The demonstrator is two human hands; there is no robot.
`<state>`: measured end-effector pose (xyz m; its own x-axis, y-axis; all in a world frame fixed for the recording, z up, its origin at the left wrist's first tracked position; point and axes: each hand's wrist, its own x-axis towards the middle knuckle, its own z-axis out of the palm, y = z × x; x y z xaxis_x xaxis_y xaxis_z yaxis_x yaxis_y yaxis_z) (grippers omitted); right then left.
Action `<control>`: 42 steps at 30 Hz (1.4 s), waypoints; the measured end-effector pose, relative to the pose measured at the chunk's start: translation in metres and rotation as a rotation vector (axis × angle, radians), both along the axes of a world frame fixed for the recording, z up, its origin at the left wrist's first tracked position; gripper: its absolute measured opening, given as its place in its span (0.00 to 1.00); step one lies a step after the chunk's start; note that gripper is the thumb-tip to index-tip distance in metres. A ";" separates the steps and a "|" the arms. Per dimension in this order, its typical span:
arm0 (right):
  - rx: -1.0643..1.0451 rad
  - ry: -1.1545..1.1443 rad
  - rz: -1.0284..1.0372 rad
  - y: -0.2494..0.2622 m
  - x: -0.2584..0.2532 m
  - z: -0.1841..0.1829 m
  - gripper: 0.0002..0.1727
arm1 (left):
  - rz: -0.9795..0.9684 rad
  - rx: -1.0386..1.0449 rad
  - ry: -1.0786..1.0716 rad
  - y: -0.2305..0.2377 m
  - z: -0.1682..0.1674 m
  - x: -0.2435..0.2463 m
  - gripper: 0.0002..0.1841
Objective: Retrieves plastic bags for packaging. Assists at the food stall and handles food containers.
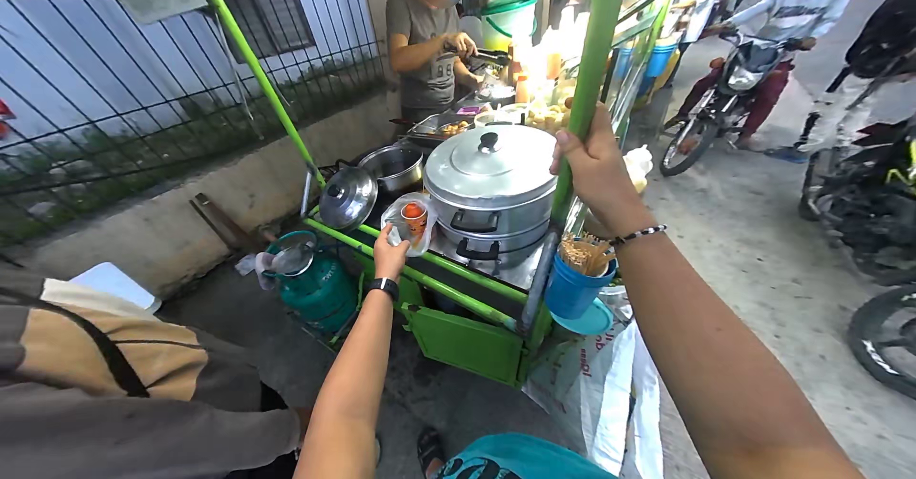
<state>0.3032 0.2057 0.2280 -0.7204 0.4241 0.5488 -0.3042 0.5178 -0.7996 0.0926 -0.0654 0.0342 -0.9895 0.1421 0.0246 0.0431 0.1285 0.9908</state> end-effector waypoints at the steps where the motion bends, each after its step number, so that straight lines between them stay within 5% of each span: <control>1: 0.001 0.000 0.002 0.000 0.000 0.000 0.31 | 0.000 0.003 -0.001 0.000 0.000 0.000 0.38; 42: 0.016 -0.008 -0.006 -0.001 0.001 0.001 0.31 | 0.003 -0.009 -0.001 0.000 0.004 0.002 0.37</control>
